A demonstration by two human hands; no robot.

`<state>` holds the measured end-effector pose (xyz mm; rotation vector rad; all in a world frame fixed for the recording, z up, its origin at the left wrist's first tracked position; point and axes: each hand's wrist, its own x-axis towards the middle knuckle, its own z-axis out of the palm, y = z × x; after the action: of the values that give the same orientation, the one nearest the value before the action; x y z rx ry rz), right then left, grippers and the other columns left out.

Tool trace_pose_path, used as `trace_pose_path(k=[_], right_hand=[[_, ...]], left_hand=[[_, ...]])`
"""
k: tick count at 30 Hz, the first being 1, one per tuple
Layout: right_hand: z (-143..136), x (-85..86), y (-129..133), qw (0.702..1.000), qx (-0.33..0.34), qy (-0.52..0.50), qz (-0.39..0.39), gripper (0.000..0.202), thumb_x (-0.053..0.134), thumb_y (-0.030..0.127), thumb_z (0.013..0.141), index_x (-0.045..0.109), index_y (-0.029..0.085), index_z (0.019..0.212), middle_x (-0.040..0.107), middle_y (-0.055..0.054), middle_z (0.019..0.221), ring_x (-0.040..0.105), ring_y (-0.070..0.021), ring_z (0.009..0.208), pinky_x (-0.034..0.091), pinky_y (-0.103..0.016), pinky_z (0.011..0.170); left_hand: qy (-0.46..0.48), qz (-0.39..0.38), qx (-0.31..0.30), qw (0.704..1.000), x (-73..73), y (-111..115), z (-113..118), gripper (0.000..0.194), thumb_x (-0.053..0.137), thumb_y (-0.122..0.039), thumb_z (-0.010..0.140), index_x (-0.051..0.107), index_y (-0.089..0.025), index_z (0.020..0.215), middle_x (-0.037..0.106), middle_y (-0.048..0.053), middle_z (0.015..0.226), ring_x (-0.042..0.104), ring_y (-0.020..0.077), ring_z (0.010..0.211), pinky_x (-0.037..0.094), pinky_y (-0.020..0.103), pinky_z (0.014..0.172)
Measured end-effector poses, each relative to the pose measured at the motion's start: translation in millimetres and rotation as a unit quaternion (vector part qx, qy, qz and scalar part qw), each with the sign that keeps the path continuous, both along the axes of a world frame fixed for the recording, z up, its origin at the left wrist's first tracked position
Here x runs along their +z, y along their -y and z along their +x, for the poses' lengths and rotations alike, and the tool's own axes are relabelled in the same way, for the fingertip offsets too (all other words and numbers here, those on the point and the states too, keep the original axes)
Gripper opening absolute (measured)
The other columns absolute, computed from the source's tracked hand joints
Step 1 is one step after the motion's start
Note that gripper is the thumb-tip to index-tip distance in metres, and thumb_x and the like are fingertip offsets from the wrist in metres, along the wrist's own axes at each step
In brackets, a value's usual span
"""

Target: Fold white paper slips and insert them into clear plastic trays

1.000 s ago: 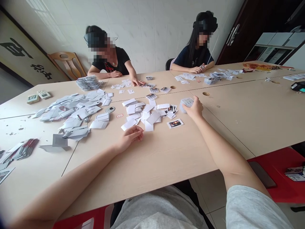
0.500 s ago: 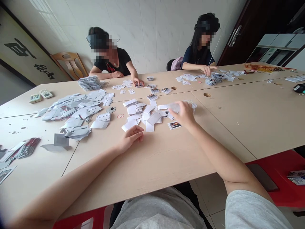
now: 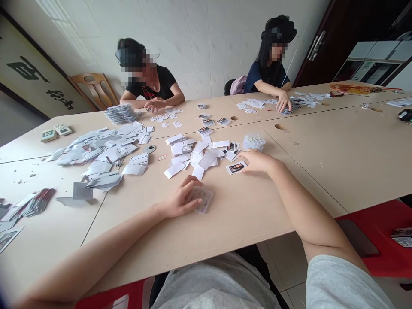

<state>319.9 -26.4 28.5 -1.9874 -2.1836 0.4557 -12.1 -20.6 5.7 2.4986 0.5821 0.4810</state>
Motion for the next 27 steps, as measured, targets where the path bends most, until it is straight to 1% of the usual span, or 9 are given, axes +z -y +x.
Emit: trace_pose_path(k=[1, 3, 6, 9, 11, 18, 21, 24, 27], right_hand=[[5.6, -2.9, -1.9, 1.0, -0.001, -0.006, -0.011, 0.062, 0.071, 0.044, 0.062, 0.056, 0.027, 0.119, 0.056, -0.009, 0.117, 0.054, -0.0295, 0.104, 0.045, -0.036, 0.082], [10.7, -7.8, -4.5, 0.999, 0.005, -0.021, -0.028, 0.061, 0.074, 0.041, 0.059, 0.059, 0.028, 0.116, 0.058, -0.007, 0.11, 0.057, -0.0272, 0.096, 0.046, -0.035, 0.078], [8.2, -11.6, -6.7, 0.999, 0.017, -0.037, -0.033, 0.042, 0.074, 0.037, 0.059, 0.065, 0.025, 0.098, 0.059, -0.006, 0.098, 0.057, -0.0224, 0.083, 0.046, -0.032, 0.073], [2.7, -13.0, -8.9, 0.998, 0.015, -0.056, -0.033, 0.031, 0.074, 0.035, 0.058, 0.062, 0.021, 0.082, 0.059, -0.005, 0.093, 0.056, -0.0207, 0.08, 0.044, -0.03, 0.067], [-0.6, -13.9, -10.1, 0.997, 0.011, -0.068, -0.04, 0.031, 0.074, 0.037, 0.056, 0.058, 0.02, 0.076, 0.059, -0.004, 0.088, 0.055, -0.0201, 0.077, 0.042, -0.029, 0.063], [-23.7, -12.0, -6.0, 0.992, 0.04, -0.091, -0.077, 0.04, 0.075, 0.043, 0.053, 0.051, 0.02, 0.074, 0.054, -0.001, 0.077, 0.048, -0.0155, 0.067, 0.034, -0.025, 0.054], [-39.4, -13.2, -2.5, 0.991, 0.035, -0.112, -0.066, 0.042, 0.074, 0.043, 0.056, 0.045, 0.02, 0.075, 0.051, 0.002, 0.072, 0.042, -0.0129, 0.061, 0.029, -0.024, 0.051], [-57.4, -21.7, -1.1, 0.978, 0.055, -0.201, -0.026, 0.039, 0.072, 0.039, 0.061, 0.044, 0.021, 0.081, 0.052, 0.003, 0.072, 0.044, -0.0122, 0.061, 0.031, -0.023, 0.053], [-80.0, -34.1, -0.3, 0.933, 0.087, -0.348, -0.009, 0.042, 0.07, 0.035, 0.066, 0.046, 0.02, 0.097, 0.058, 0.001, 0.079, 0.051, -0.0132, 0.065, 0.038, -0.024, 0.058]], left_hand=[[0.002, 0.014, -0.028, 1.0, 2.2, -0.4, 0.3, 0.046, 0.055, -0.045, 0.08, 0.05, -0.02, 0.118, 0.047, 0.012, 0.114, 0.052, 0.022, 0.096, 0.044, 0.036, 0.088], [-0.004, 0.032, -0.081, 0.996, 6.2, -1.1, 1.4, 0.052, 0.059, -0.048, 0.076, 0.053, -0.02, 0.119, 0.05, 0.013, 0.115, 0.046, 0.0267, 0.107, 0.038, 0.04, 0.096], [-0.026, 0.03, -0.112, 0.993, 9.1, -1.3, 2.8, 0.05, 0.058, -0.047, 0.078, 0.054, -0.021, 0.12, 0.052, 0.013, 0.116, 0.045, 0.0275, 0.108, 0.037, 0.041, 0.097], [-0.016, 0.023, -0.092, 0.995, 6.8, -1.1, 3.1, 0.038, 0.047, -0.04, 0.086, 0.057, -0.021, 0.117, 0.053, 0.013, 0.113, 0.045, 0.0261, 0.106, 0.037, 0.041, 0.097], [-0.008, 0.022, -0.076, 0.997, 3.7, -1.1, 2.6, 0.035, 0.042, -0.037, 0.089, 0.059, -0.021, 0.115, 0.053, 0.013, 0.11, 0.046, 0.0249, 0.104, 0.038, 0.041, 0.096], [-0.023, 0.031, -0.078, 0.996, -0.5, -3.0, 1.8, 0.037, 0.053, -0.04, 0.082, 0.059, -0.018, 0.112, 0.055, 0.012, 0.098, 0.047, 0.0239, 0.094, 0.042, 0.037, 0.086], [-0.02, 0.03, -0.08, 0.996, 0.4, -3.0, 1.7, 0.036, 0.056, -0.037, 0.079, 0.059, -0.018, 0.11, 0.055, 0.011, 0.097, 0.048, 0.0239, 0.093, 0.042, 0.038, 0.085], [0.01, 0.029, -0.04, 0.999, 0.3, -2.4, 1.1, 0.036, 0.057, -0.034, 0.078, 0.056, -0.019, 0.111, 0.054, 0.012, 0.103, 0.048, 0.0249, 0.098, 0.042, 0.039, 0.088], [0.057, 0.032, 0.04, 0.997, -1.5, -2.4, 0.2, 0.035, 0.054, -0.027, 0.08, 0.05, -0.019, 0.115, 0.052, 0.011, 0.108, 0.049, 0.0236, 0.1, 0.043, 0.038, 0.087]])
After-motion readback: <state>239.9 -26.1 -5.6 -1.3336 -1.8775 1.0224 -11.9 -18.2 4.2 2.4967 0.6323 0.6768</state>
